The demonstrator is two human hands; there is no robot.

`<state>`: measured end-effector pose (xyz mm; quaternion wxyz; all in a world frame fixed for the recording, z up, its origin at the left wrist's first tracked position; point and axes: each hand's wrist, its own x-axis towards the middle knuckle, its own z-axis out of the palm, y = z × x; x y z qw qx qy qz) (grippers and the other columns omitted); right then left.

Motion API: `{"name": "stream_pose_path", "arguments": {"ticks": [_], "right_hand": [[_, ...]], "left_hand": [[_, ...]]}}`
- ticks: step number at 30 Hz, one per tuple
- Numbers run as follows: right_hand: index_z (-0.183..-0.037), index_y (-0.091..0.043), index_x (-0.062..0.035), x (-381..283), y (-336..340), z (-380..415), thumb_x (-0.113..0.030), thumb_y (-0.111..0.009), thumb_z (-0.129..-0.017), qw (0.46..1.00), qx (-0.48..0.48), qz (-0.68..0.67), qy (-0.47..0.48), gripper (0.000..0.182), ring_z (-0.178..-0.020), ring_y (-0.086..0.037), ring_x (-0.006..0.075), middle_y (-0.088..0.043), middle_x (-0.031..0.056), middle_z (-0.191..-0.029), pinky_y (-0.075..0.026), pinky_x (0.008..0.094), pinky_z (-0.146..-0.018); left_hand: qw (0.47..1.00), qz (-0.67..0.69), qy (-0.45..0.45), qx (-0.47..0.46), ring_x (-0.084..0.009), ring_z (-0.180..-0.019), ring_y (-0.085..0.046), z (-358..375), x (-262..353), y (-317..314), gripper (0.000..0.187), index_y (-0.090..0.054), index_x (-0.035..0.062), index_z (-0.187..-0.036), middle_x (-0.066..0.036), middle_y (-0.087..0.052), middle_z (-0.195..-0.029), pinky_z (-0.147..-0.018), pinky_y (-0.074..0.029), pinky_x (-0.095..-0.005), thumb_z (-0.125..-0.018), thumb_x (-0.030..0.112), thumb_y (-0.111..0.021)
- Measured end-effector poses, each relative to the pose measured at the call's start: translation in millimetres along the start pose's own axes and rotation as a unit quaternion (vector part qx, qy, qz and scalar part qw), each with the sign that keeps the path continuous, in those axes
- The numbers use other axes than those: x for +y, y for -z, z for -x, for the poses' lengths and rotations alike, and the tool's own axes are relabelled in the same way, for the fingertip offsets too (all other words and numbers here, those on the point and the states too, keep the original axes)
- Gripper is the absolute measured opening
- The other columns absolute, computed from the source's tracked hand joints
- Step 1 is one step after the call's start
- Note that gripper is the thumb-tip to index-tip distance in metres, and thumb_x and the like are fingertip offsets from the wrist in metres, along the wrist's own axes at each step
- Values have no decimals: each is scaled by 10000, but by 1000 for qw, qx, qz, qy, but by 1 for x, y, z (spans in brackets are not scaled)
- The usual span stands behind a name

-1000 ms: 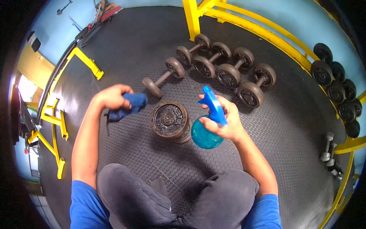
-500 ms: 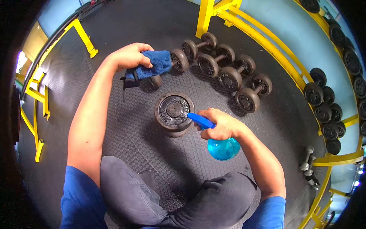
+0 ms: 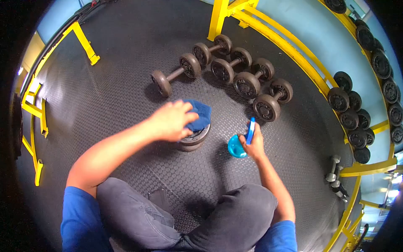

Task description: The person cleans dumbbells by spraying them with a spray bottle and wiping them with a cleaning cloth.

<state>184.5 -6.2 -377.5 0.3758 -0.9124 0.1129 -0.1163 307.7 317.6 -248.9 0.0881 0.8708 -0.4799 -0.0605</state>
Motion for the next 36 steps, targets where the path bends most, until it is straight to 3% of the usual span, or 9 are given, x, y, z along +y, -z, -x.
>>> {"name": "stream_pose_path", "arguments": {"ticks": [9, 12, 15, 19, 22, 26, 29, 32, 36], "right_hand": [[-1515, -219, -30, 27, 15, 35, -210, -913, -609, 996, -68, -30, -48, 1155, -1385, -409, 392, -400, 262, -1484, -363, 447, -1133], [-1518, -230, -43, -9, 56, 29, -246, -924, -562, 992, -99, 15, 70, 1199, -1396, -392, 384, -388, 262, -1494, -332, 450, -1152], [-1480, -330, -28, -66, 87, 8, -265, -890, -606, 996, -57, 56, 46, 1065, -1384, -407, 374, -423, 251, -1472, -309, 455, -1160], [-1372, -485, 15, -152, 68, -24, -315, -789, -754, 935, -225, 23, 274, 764, -1314, -474, 392, -494, 236, -1406, -322, 474, -1135], [-1415, -446, -5, -178, 0, -26, -458, -743, -793, 907, -263, 38, 327, 825, -1324, -464, 398, -466, 244, -1430, -319, 488, -1141], [-1453, -442, -125, -156, -48, -16, -564, -658, -833, 855, -210, 104, 463, 790, -1391, -397, 358, -428, 190, -1485, -288, 538, -1156], [-1251, -610, -80, -128, -29, -64, -393, -662, -777, 835, -221, 62, 501, 570, -1282, -525, 356, -573, 129, -1375, -349, 525, -1113], [-1167, -642, -44, -132, -55, -88, -284, -678, -727, 921, -61, 85, 374, 503, -1204, -573, 364, -623, 164, -1293, -395, 508, -1057], [-1187, -623, -33, -173, -74, -41, -321, -682, -798, 891, -158, 22, 425, 487, -1292, -517, 339, -581, 177, -1350, -344, 479, -1127]], "left_hand": [[994, 19, -105, -15, -291, -1193, -542, 16, 1, -2, 368, -668, 118, -1133, -110, -568, -1297, -976, -458, -428, -810, 287, -721], [992, 33, -70, 97, -310, -1188, -556, -8, -2, -22, 362, -660, 109, -1139, -116, -576, -1303, -964, -465, -440, -808, 248, -706], [991, 90, -33, 98, -311, -1150, -577, 0, -5, -20, 373, -663, 110, -1128, -117, -607, -1233, -945, -475, -452, -787, 249, -722], [973, 194, -129, 2, -273, -1166, -574, 20, 6, -3, 482, -644, 90, -1138, -116, -633, -1137, -992, -459, -437, -712, 270, -780], [918, 394, 40, 17, -293, -1099, -619, 18, -10, 2, 763, -489, 35, -1292, -141, -579, -1187, -974, -500, -424, -672, 267, -867], [776, 602, 185, 22, -150, -1071, -599, 34, -38, 4, 479, -504, 78, -1195, -51, -543, -1209, -925, -506, -333, -788, 89, -758], [812, 541, 207, 73, -132, -1052, -593, 38, -40, 7, 402, -518, 61, -1187, -42, -554, -1188, -903, -506, -298, -839, 86, -719], [811, 540, 196, 110, -122, -1022, -572, 30, -43, -3, 331, -543, 47, -1180, -40, -573, -1134, -907, -486, -294, -890, 133, -677], [835, 458, 210, 222, -98, -949, -556, 17, -49, -22, 282, -578, 24, -1154, -29, -608, -1019, -849, -472, -266, -946, 201, -645]]}}
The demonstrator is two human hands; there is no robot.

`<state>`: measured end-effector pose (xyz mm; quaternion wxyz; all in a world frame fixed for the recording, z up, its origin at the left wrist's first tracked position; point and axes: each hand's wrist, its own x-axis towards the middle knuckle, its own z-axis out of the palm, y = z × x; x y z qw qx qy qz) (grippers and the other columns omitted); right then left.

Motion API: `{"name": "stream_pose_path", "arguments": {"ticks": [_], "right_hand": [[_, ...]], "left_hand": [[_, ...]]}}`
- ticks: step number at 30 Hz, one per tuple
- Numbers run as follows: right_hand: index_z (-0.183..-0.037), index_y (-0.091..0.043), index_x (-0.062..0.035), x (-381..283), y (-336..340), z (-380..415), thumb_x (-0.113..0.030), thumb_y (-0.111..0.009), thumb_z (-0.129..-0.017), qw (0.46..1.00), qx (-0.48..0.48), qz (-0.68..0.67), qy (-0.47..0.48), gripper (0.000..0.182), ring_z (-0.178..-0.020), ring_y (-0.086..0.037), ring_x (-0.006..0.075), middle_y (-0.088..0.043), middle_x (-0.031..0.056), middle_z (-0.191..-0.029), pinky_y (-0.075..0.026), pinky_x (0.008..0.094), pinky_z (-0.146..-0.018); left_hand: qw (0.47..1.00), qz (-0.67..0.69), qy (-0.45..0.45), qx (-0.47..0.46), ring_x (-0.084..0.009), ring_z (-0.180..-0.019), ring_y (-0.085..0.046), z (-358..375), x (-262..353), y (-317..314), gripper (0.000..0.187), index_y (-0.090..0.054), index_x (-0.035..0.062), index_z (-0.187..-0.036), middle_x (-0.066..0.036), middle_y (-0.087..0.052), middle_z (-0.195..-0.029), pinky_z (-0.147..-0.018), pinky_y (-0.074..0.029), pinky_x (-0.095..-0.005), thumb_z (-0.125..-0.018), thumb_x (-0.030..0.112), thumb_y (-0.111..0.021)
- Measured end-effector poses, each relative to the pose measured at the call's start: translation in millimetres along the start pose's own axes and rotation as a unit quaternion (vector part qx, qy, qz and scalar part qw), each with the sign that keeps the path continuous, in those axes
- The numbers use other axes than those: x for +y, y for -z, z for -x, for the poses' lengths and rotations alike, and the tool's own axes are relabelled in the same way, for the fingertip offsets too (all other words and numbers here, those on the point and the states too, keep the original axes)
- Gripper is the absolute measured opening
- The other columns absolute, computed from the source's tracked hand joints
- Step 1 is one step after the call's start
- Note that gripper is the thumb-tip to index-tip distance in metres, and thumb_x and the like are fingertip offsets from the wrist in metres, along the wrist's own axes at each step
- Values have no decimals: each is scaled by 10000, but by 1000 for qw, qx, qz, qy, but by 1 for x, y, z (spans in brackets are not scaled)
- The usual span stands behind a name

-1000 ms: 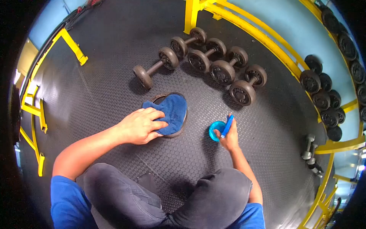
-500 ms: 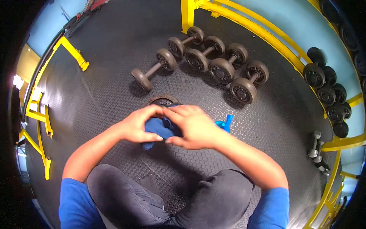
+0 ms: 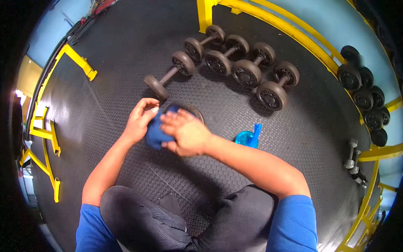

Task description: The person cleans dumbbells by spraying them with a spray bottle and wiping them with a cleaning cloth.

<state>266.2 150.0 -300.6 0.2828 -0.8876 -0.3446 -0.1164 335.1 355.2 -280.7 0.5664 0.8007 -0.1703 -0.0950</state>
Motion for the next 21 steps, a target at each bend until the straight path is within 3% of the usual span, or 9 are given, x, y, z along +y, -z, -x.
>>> {"name": "stream_pose_path", "arguments": {"ticks": [3, 7, 10, 13, 15, 16, 17, 19, 21], "right_hand": [[-1174, -618, -30, 6, 21, 19, -330, -664, -787, 990, -93, -83, 62, 492, -1325, -489, 337, -579, 159, -1347, -330, 503, -1146], [-1099, -629, -59, 33, 66, 46, -273, -691, -655, 987, -119, -50, 91, 497, -1214, -556, 329, -609, 153, -1263, -402, 500, -1058], [-1036, -608, -27, 52, 51, 57, -185, -678, -675, 986, 53, -101, -122, 400, -956, -641, 315, -662, 137, -1021, -510, 408, -829], [-1130, -592, -44, 37, 18, 76, -77, -604, -839, 766, 94, -448, -452, 293, -821, -573, 116, -630, 20, -914, -505, 301, -725], [-1247, -573, -53, 33, -21, 108, -54, -559, -875, 714, 127, -543, -424, 373, -858, -598, 103, -647, 11, -1010, -504, 263, -757], [-1264, -574, -58, 31, -26, 122, -51, -563, -872, 755, 64, -524, -389, 393, -880, -602, 104, -652, 11, -1030, -494, 253, -789], [-1248, -582, -61, 30, -26, 137, -55, -565, -866, 722, -52, -530, -441, 383, -925, -600, 105, -656, 22, -1055, -486, 259, -827], [-1241, -577, -41, 22, -32, 151, -73, -587, -869, 692, -52, -493, -525, 374, -960, -594, 102, -655, 42, -1071, -478, 263, -859], [-1230, -567, -11, 25, -52, 151, -103, -609, -877, 629, 187, -546, -521, 367, -968, -597, 115, -656, 62, -1078, -483, 276, -859]], "left_hand": [[991, 40, 120, -37, -123, -999, -557, 4, -1, 13, 316, -564, 33, -1199, -40, -602, -1090, -890, -458, -306, -962, 238, -609], [995, 16, 93, -33, -130, -962, -568, 11, -6, 13, 374, -571, 16, -1195, -58, -608, -1054, -853, -495, -323, -951, 290, -640], [994, -72, 49, -66, -236, -1086, -594, 10, -16, 5, 525, -542, 23, -1275, -171, -572, -1205, -960, -482, -383, -905, 367, -687], [988, -121, -14, -94, -200, -1122, -545, 1, -10, -6, 491, -513, 51, -1323, -109, -532, -1210, -937, -489, -348, -930, 292, -680], [976, -189, -34, -99, -240, -1156, -552, -14, 2, -12, 492, -547, 44, -1297, -131, -549, -1202, -951, -493, -374, -920, 329, -683], [966, -224, -49, -123, -250, -1157, -563, -22, 13, -15, 493, -554, 41, -1295, -141, -564, -1196, -968, -484, -381, -920, 334, -682], [953, -257, -64, -146, -259, -1157, -573, -30, 21, -20, 494, -560, 39, -1292, -150, -578, -1190, -984, -475, -388, -919, 338, -682], [954, -254, -34, -159, -335, -1111, -620, -47, 25, -39, 546, -634, 45, -1227, -212, -629, -1155, -955, -479, -406, -918, 494, -610], [937, -260, 95, -214, -342, -1096, -631, -62, 34, -60, 547, -696, 40, -1117, -209, -660, -1082, -945, -479, -400, -935, 536, -555]]}}
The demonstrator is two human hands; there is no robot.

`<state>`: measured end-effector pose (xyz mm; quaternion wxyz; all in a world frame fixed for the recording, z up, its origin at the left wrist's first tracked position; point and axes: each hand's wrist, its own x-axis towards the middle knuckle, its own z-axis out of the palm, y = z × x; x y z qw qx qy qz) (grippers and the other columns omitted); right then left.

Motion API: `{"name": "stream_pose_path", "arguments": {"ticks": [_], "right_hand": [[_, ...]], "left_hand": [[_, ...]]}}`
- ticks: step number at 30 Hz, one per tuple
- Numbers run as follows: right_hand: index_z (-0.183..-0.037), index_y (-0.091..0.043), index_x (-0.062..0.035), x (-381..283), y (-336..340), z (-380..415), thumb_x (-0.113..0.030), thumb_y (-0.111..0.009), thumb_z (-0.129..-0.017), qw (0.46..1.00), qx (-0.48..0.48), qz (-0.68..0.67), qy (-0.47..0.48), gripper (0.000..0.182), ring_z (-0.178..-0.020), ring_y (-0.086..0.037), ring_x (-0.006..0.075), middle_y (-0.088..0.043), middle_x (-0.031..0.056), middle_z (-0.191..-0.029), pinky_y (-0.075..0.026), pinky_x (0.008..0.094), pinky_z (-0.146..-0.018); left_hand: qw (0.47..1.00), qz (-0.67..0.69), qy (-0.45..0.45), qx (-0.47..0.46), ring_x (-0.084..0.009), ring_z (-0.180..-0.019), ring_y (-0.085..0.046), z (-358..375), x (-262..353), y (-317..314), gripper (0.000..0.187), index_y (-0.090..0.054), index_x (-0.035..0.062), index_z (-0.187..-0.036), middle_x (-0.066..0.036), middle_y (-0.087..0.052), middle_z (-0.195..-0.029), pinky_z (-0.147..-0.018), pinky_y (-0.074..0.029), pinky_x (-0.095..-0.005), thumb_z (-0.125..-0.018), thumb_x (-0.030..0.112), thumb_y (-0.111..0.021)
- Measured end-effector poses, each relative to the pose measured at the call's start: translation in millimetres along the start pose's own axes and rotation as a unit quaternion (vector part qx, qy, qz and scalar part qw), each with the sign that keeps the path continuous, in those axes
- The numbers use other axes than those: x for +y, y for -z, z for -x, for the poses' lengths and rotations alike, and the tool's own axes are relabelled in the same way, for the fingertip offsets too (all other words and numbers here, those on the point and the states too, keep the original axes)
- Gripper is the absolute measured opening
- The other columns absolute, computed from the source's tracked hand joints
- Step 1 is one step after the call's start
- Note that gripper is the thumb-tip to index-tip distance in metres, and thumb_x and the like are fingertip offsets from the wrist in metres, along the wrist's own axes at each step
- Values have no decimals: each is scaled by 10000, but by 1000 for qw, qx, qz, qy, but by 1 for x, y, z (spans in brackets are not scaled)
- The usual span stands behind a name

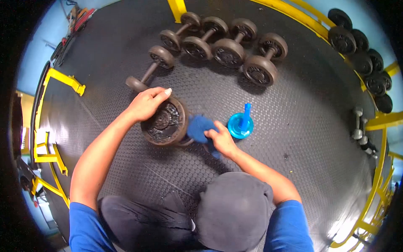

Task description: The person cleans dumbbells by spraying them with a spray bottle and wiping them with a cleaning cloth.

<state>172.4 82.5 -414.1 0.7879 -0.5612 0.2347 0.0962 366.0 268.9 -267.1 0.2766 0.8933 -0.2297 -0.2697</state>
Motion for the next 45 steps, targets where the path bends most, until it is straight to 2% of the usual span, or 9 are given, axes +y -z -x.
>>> {"name": "stream_pose_path", "arguments": {"ticks": [4, 6, 11, 14, 16, 22, 28, 33, 45], "right_hand": [[-1474, -335, 8, 21, -40, -38, -176, -640, -832, 930, -24, 154, 333, 734, -1382, -405, 378, -418, 268, -1474, -319, 430, -1148], [-1390, -465, -41, 31, -57, -50, -203, -610, -811, 841, -78, 448, 292, 619, -1342, -440, 390, -508, 222, -1415, -312, 480, -1137], [-1281, -576, -50, -3, -48, -68, -298, -613, -820, 750, -66, 604, 262, 525, -1294, -483, 384, -579, 145, -1354, -340, 497, -1108], [-1257, -592, -51, -22, -56, -63, -240, -620, -817, 858, -252, 348, 281, 480, -1290, -487, 386, -596, 157, -1327, -358, 490, -1093], [-1261, -585, -63, 12, -64, -48, -146, -684, -711, 902, -162, 151, 370, 565, -1304, -489, 354, -608, 149, -1304, -356, 510, -1092], [-1032, -682, -111, -52, -49, -85, -188, -675, -658, 762, -330, 503, 240, 383, -1190, -563, 336, -702, 120, -1033, -357, 500, -1080], [-1151, -672, -102, -7, -88, -83, -153, -713, -682, 828, -465, 231, 212, 474, -1153, -571, 343, -686, 143, -1019, -447, 424, -996], [-1090, -671, -126, 33, -65, -35, -98, -699, -658, 804, -172, 282, 494, 435, -1189, -530, 330, -553, 122, -1287, -435, 452, -999], [-934, -711, -101, 60, -72, -21, -196, -623, -762, 638, -57, 555, 531, 214, -1215, -505, 356, -533, 189, -1306, -364, 511, -1055]], "left_hand": [[983, -125, -54, 126, -376, -925, -632, -6, -9, -31, 483, -713, 20, -946, -180, -644, -922, -835, -481, -438, -952, 469, -537], [978, -108, -93, 149, -345, -813, -606, 1, -11, -34, 362, -676, 20, -892, -165, -584, -824, -761, -474, -419, -946, 364, -577], [971, -83, -165, 152, -316, -765, -582, 21, -12, -38, 199, -611, 13, -849, -139, -561, -796, -723, -468, -389, -896, 207, -618], [966, -91, -200, 136, -311, -758, -578, 28, -9, -39, 139, -608, 14, -836, -133, -564, -794, -719, -465, -390, -854, 150, -625], [972, -92, -186, 115, -313, -769, -584, 35, -10, -37, 155, -619, 8, -844, -140, -579, -806, -729, -468, -390, -819, 159, -642], [932, -120, -336, 56, -302, -772, -592, 46, -23, -33, 292, -651, 12, -871, -139, -608, -840, -724, -485, -403, -771, 285, -665], [929, -110, -354, 28, -318, -793, -632, 56, -38, -29, 423, -643, 19, -882, -149, -647, -889, -725, -506, -418, -796, 432, -613], [977, -40, -209, 17, -319, -753, -641, 61, -55, -14, 329, -638, -12, -884, -156, -648, -831, -696, -503, -374, -834, 307, -574], [987, 17, -151, 54, -203, -727, -647, 48, -61, -16, 263, -643, -15, -856, -116, -660, -772, -677, -489, -332, -887, 236, -569]]}}
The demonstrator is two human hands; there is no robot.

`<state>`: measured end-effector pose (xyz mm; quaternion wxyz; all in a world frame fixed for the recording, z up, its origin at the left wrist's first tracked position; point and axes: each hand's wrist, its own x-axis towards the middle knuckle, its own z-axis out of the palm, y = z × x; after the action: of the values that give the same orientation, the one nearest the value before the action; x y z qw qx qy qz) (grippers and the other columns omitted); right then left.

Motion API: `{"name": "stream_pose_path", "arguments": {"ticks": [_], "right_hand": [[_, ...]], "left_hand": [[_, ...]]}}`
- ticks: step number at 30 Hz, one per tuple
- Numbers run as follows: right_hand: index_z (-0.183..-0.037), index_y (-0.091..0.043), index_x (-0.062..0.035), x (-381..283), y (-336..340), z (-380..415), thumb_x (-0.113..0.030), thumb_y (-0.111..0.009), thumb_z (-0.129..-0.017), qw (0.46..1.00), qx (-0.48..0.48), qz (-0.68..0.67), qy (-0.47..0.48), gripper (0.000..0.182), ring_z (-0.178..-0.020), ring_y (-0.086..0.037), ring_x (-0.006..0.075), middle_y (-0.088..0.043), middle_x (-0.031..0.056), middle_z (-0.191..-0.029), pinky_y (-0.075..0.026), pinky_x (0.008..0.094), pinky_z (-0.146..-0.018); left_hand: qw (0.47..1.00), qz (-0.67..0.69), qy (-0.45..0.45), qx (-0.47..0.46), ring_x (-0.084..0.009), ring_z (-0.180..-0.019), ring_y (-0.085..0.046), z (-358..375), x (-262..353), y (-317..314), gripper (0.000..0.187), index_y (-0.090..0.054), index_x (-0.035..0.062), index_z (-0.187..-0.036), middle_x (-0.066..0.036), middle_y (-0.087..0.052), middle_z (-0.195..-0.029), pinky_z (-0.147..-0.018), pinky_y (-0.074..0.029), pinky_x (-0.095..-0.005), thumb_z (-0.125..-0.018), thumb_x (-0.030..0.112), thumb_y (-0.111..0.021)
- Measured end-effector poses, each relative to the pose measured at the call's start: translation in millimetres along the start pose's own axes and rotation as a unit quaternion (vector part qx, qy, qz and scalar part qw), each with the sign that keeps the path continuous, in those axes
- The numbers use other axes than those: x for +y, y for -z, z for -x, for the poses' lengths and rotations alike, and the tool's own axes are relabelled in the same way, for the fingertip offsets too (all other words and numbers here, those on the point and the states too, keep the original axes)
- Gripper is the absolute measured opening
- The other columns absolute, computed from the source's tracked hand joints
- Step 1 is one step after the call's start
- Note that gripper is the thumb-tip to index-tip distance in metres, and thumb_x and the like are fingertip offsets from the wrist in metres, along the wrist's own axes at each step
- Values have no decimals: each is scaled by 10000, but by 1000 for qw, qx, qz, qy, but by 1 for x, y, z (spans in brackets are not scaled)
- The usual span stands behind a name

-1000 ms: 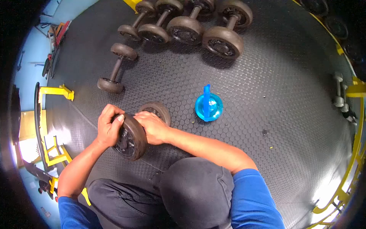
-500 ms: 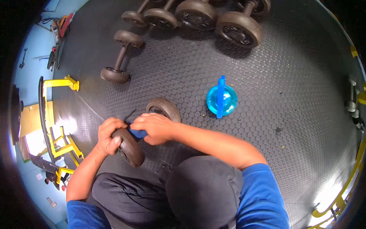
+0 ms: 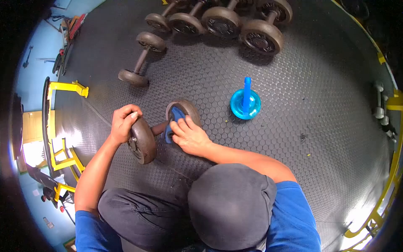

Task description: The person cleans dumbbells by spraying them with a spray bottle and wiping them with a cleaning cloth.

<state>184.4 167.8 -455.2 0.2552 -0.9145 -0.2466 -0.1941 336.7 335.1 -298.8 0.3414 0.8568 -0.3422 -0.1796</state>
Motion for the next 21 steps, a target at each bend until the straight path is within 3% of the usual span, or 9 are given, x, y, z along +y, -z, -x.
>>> {"name": "stream_pose_path", "arguments": {"ticks": [3, 7, 9, 11, 13, 14, 15, 18, 21], "right_hand": [[-830, -721, -70, 0, 29, -5, -223, -651, -742, 998, 16, 32, -55, 190, -1111, -533, 345, -574, 180, -1184, -388, 484, -998], [-792, -714, -75, 22, 70, -16, -298, -709, -639, 974, -37, 14, -225, 270, -929, -524, 323, -523, 149, -925, -404, 446, -826], [-844, -699, -62, 32, 85, -21, -256, -705, -664, 964, -47, 16, -261, 265, -973, -531, 341, -546, 177, -1032, -418, 457, -827], [-958, -680, -62, 44, 84, -28, -218, -693, -700, 979, 111, 13, -168, 301, -1048, -537, 371, -542, 211, -1187, -433, 487, -879], [-1046, -661, -77, 53, 69, -21, -197, -683, -732, 984, -50, 5, -171, 338, -1120, -523, 395, -509, 210, -1306, -451, 505, -915], [-1055, -666, -87, 52, 54, -10, -202, -682, -739, 970, -148, -8, -194, 337, -1131, -515, 397, -512, 189, -1308, -471, 496, -907], [-1010, -692, -94, 44, 51, -1, -200, -646, -764, 976, -133, 1, -170, 271, -1169, -500, 342, -526, 166, -1294, -465, 464, -883], [-1011, -697, -89, 28, 49, 17, -218, -655, -751, 978, -158, 22, -134, 293, -1176, -498, 301, -551, 126, -1260, -463, 455, -895], [-954, -705, -57, 35, 74, 13, -213, -653, -743, 962, -208, -96, -147, 268, -1095, -574, 295, -647, 107, -1110, -484, 437, -859]], "left_hand": [[1000, -8, 19, 0, -186, -710, -648, -8, -2, -2, 275, -660, 3, -867, -100, -660, -748, -668, -489, -328, -895, 267, -584], [998, -23, 53, -1, -176, -672, -650, -20, 11, -9, 315, -691, 18, -888, -113, -653, -706, -641, -487, -334, -905, 321, -605], [999, -25, 43, 14, -201, -659, -659, -28, 15, -13, 332, -703, 24, -885, -125, -661, -698, -635, -488, -343, -911, 341, -608], [996, -64, 68, -10, -236, -659, -672, -37, 26, -17, 351, -712, 31, -868, -140, -665, -694, -631, -488, -350, -910, 366, -615], [996, -57, 67, -16, -271, -668, -682, -47, 34, -25, 381, -727, 40, -875, -155, -667, -695, -639, -498, -368, -910, 401, -609], [994, -71, 78, -24, -215, -672, -663, -53, 39, -28, 359, -715, 24, -887, -135, -667, -702, -642, -491, -349, -919, 364, -604], [992, -86, 90, -32, -159, -675, -643, -59, 43, -31, 337, -702, 8, -900, -115, -666, -709, -645, -484, -331, -929, 327, -599], [986, -133, 92, -33, -245, -697, -671, -78, 50, -42, 415, -709, 14, -893, -156, -674, -734, -662, -492, -387, -924, 408, -583], [982, -156, 96, -40, -322, -729, -675, -93, 53, -46, 493, -715, 13, -881, -177, -680, -755, -689, -495, -431, -908, 483, -567]]}}
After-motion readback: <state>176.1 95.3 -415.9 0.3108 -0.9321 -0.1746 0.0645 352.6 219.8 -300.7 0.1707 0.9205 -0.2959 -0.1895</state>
